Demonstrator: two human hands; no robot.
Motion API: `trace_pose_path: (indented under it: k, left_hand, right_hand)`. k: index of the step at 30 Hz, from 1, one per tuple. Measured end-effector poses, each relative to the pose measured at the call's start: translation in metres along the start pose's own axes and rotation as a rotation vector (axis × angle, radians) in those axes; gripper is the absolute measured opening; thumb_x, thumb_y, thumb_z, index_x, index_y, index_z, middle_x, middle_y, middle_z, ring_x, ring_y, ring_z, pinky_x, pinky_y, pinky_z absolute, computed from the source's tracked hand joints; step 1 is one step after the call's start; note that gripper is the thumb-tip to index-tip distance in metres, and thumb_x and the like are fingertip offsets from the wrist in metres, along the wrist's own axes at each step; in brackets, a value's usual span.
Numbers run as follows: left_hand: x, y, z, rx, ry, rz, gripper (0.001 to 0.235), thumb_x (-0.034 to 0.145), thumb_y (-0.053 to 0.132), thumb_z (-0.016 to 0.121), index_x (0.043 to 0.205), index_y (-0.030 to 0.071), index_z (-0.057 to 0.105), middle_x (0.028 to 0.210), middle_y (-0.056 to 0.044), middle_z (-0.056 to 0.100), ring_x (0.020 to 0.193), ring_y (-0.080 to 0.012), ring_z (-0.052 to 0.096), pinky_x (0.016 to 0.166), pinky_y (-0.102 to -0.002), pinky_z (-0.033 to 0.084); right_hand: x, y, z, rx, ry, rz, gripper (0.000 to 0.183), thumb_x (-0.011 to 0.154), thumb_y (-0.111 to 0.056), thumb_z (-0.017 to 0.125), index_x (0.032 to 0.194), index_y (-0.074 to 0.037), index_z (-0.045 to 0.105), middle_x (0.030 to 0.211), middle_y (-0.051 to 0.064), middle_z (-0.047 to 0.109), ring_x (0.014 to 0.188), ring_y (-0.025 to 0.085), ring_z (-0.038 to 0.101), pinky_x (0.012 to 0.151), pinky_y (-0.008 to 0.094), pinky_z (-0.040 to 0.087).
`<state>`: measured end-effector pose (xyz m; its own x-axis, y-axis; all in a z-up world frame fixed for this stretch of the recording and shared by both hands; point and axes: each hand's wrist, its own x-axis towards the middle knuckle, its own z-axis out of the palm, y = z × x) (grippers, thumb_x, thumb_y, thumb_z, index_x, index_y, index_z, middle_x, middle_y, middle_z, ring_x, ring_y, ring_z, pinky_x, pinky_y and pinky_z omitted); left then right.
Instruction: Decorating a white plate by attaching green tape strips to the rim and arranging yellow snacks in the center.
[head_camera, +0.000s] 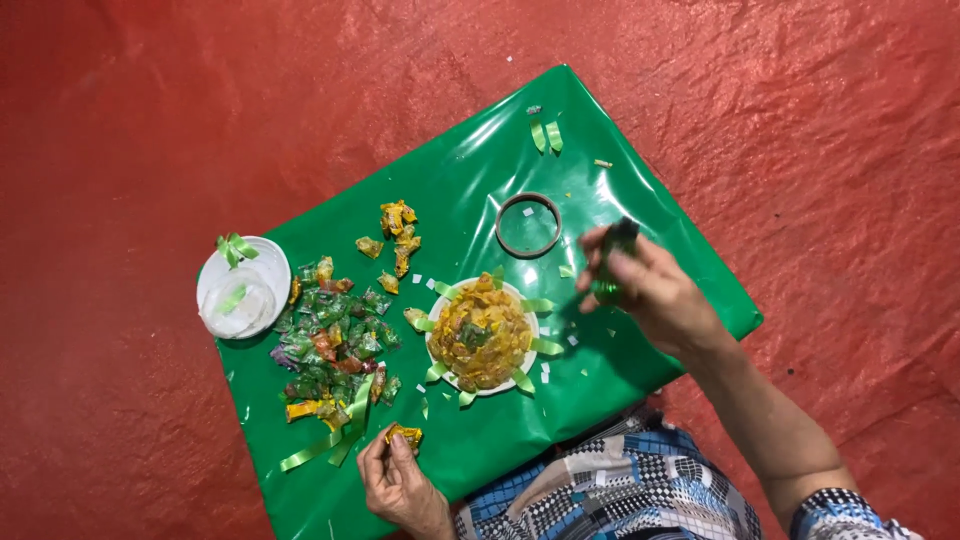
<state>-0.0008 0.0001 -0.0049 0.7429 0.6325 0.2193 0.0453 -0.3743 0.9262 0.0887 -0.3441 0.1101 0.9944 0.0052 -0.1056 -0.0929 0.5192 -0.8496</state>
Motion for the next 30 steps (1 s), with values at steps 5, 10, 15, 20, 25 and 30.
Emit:
trace_pose_path:
  k: [5,10,15,20,25,30]
  left_hand:
    - [0.0,-0.003,0.0,-0.048,-0.023,0.037,0.022,0.102,0.011,0.065,0.113,-0.009,0.068,0.107,-0.013,0.062,0.097,-0.0238,0.068,0.081,-0.033,0.063]
    - [0.002,0.001,-0.001,-0.038,-0.04,0.06,0.021,0.103,0.011,0.064,0.112,-0.007,0.069,0.105,-0.013,0.063,0.095,-0.0226,0.068,0.079,-0.031,0.063]
    - [0.002,0.006,0.0,0.019,-0.052,0.041,0.023,0.102,0.014,0.064,0.112,-0.006,0.07,0.105,-0.013,0.062,0.096,-0.0247,0.068,0.082,-0.035,0.063]
    - [0.003,0.009,-0.001,-0.062,-0.046,0.077,0.022,0.101,0.009,0.064,0.112,-0.01,0.068,0.105,-0.015,0.062,0.095,-0.025,0.07,0.081,-0.032,0.065]
    - [0.002,0.012,-0.001,-0.043,-0.053,0.064,0.024,0.102,0.011,0.063,0.113,-0.009,0.069,0.106,-0.014,0.063,0.092,-0.0234,0.069,0.074,-0.031,0.063]
    - [0.003,0.015,-0.001,-0.037,-0.069,0.052,0.025,0.101,0.014,0.064,0.112,-0.007,0.071,0.105,-0.014,0.064,0.093,-0.0236,0.071,0.076,-0.031,0.065]
  right_hand:
    - [-0.018,-0.055,0.005,-0.309,-0.865,-0.169,0.031,0.107,-0.029,0.055,0.113,0.001,0.063,0.08,0.011,0.068,0.069,0.02,0.068,0.062,0.032,0.051]
    - [-0.015,-0.042,0.007,-1.656,0.0,-0.605,0.025,0.106,-0.024,0.057,0.128,-0.014,0.059,0.115,0.004,0.076,0.092,0.026,0.076,0.057,0.042,0.055]
    - [-0.022,-0.028,-0.019,-0.071,-0.54,-0.246,0.031,0.102,-0.022,0.064,0.121,0.003,0.063,0.098,0.02,0.066,0.084,0.033,0.07,0.076,0.043,0.057]
    - [0.004,0.001,-0.033,-0.291,-0.131,-0.092,0.035,0.096,-0.019,0.06,0.128,-0.004,0.06,0.11,0.013,0.068,0.1,0.029,0.069,0.09,0.043,0.059]
    - [0.018,0.031,-0.043,0.389,-0.168,0.014,0.032,0.09,-0.017,0.068,0.12,-0.012,0.058,0.089,0.011,0.047,0.076,0.024,0.047,0.063,0.035,0.04]
    - [0.02,0.038,-0.034,0.372,-0.27,0.104,0.07,0.092,-0.071,0.056,0.071,-0.004,0.054,0.066,0.007,0.044,0.057,0.019,0.041,0.052,0.032,0.033]
